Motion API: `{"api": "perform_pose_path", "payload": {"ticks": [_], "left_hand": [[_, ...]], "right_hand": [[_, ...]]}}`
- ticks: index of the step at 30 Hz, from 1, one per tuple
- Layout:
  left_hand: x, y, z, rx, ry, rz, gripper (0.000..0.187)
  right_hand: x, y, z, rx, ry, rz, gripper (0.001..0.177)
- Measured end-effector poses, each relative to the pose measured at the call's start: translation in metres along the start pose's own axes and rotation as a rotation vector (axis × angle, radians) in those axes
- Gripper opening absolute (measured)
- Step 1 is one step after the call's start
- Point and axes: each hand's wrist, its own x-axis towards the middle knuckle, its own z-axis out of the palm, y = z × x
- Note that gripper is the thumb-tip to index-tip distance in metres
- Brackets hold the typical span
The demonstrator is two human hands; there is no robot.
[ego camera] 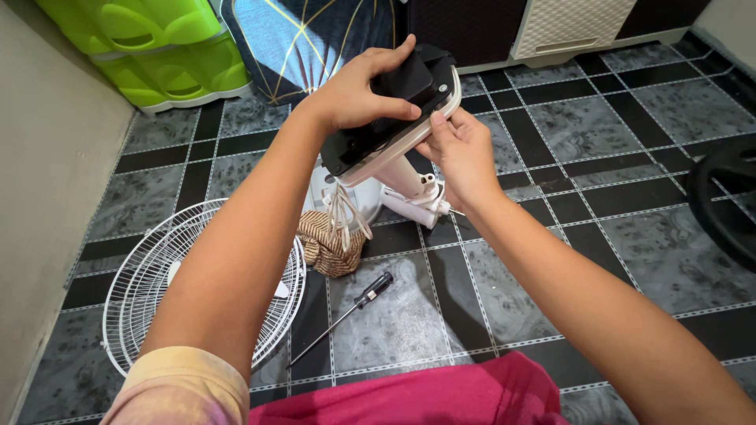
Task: The person assembles a disassembled electric fan on the floor. They attach the black base plate to the white fan stand and secure it using a screwdriver and screws.
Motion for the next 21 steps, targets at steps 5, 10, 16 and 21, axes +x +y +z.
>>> {"api": "perform_pose_path", "payload": {"ticks": [5,10,16,21], "left_hand": [[0.001,-0.003,0.003,0.031,0.009,0.001,0.104],[0.001,-0.008,0.007,0.044,0.016,0.019,0.107],[-0.004,-0.012,0.020,0.057,0.052,0.076,0.109],[-0.010,-0.010,0.036,0.026,0.095,0.090,0.110]], "right_hand": [[0.001,0.000,0.002,0.006,0.001,-0.012,0.031],[0.003,0.005,-0.004,0.007,-0.001,0.011,0.030],[0.003,0.013,-0.015,0.016,0.070,0.033,0.027],[-0.002,0.008,-0.015,-0.034,0.091,0.033,0.025]]}}
